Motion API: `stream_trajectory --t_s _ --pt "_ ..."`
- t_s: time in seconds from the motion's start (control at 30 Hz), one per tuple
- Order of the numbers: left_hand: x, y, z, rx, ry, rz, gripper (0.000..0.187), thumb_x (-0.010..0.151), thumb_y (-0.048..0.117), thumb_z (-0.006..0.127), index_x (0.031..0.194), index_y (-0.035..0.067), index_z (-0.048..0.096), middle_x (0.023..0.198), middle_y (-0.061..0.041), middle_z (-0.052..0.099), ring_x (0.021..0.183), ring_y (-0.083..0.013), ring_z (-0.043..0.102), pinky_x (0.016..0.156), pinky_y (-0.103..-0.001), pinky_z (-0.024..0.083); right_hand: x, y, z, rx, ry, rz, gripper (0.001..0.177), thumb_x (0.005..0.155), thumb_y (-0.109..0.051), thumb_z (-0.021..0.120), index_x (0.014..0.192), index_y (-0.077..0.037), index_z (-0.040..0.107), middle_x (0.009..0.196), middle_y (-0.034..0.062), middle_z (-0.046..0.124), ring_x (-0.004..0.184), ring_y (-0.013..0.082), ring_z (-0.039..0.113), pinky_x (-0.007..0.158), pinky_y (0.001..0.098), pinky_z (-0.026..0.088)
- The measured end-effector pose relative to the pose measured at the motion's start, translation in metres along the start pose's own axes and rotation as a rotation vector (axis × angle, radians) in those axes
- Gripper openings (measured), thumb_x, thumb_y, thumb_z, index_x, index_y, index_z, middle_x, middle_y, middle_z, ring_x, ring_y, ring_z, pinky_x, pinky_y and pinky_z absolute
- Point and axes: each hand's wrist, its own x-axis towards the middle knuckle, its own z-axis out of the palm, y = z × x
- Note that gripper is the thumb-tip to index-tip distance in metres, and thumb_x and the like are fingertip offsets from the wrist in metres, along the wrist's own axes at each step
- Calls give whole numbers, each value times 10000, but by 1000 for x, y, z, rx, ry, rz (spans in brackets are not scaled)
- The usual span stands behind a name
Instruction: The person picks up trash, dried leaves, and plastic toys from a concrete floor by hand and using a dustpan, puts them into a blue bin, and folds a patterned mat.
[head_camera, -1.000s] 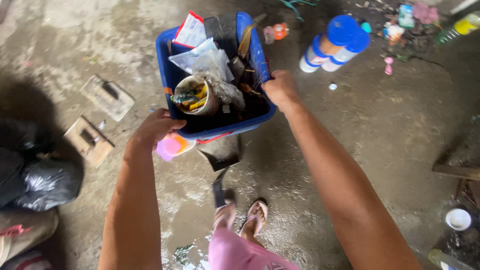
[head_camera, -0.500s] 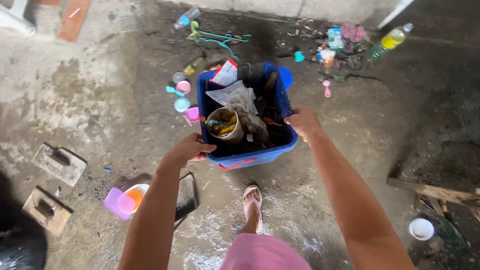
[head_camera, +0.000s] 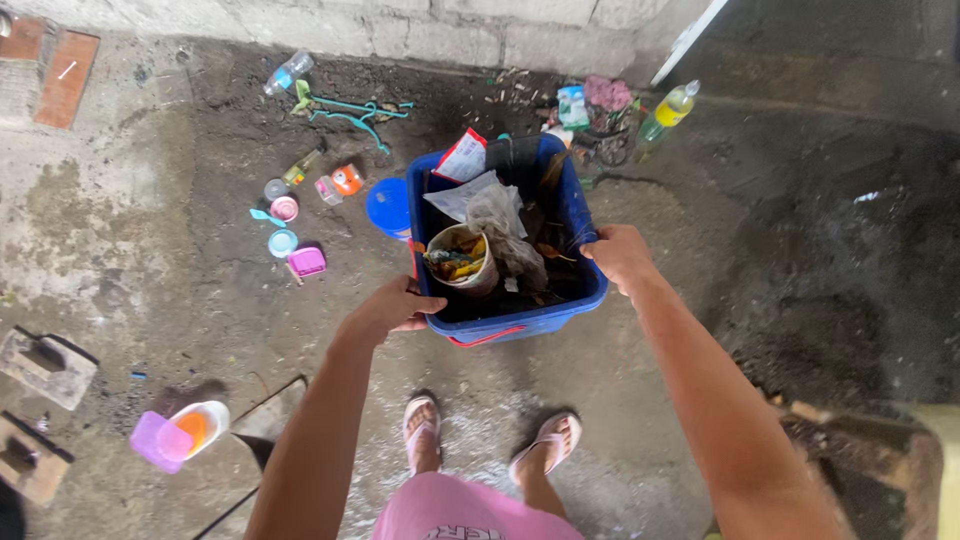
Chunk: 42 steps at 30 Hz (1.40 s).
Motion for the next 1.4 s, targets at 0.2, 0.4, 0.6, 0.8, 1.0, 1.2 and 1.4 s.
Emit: stream_trajectory --t_s 0.2,0.4,0.6,0.8,1.0,1.2,1.4 --pt "57 27 87 -129 20 92 525 751 224 865 1178 35 624 1000 -53 729 840 -143 719 685 -278 610 55 16 -87 -205 84 -64 329 832 -156 763 1142 -48 767 955 143 756 846 257 702 762 394 514" --pt "153 63 106 -219 59 243 507 760 186 867 1167 -18 643 937 -68 715 718 -130 682 580 -266 561 146 -8 -111 -234 112 -44 276 866 -172 747 1105 -34 756 927 182 744 817 299 699 722 442 506" --pt "300 93 65 -254 208 268 473 791 173 887 1117 -60 635 925 -138 701 687 -161 645 540 -293 523 326 -66 -74 -445 100 -377 309 853 -201 797 1096 -17 750 994 212 734 915 352 686 807 433 512" --pt "440 112 -22 -409 390 86 511 741 98 861 1163 28 581 971 -87 697 745 -147 658 565 -296 549 507 -136 35 -363 -71 -398 344 822 -195 760 1135 -55 736 1013 197 756 959 341 720 851 427 515" --pt "553 60 -111 -395 584 38 546 754 65 847 1206 -13 551 974 -93 678 758 -172 647 575 -330 548 624 -165 165 -461 -212 -460 414 798 -166 773 1187 -42 704 1022 225 730 968 370 699 851 440 513" --pt "592 19 -147 168 806 -52 579 725 161 899 1213 -1 633 1067 -229 732 965 -346 693 811 -436 537 674 -125 271 -573 -210 -424 317 804 -145 673 1111 -96 734 1042 228 731 996 423 686 858 472 521" --pt "564 73 -162 -74 552 -289 559 750 195 805 1254 37 623 1068 -240 743 1008 -397 768 898 -503 592 695 -95 272 -550 -258 -427 258 851 -198 687 1087 -111 741 992 208 741 943 412 697 826 480 533"
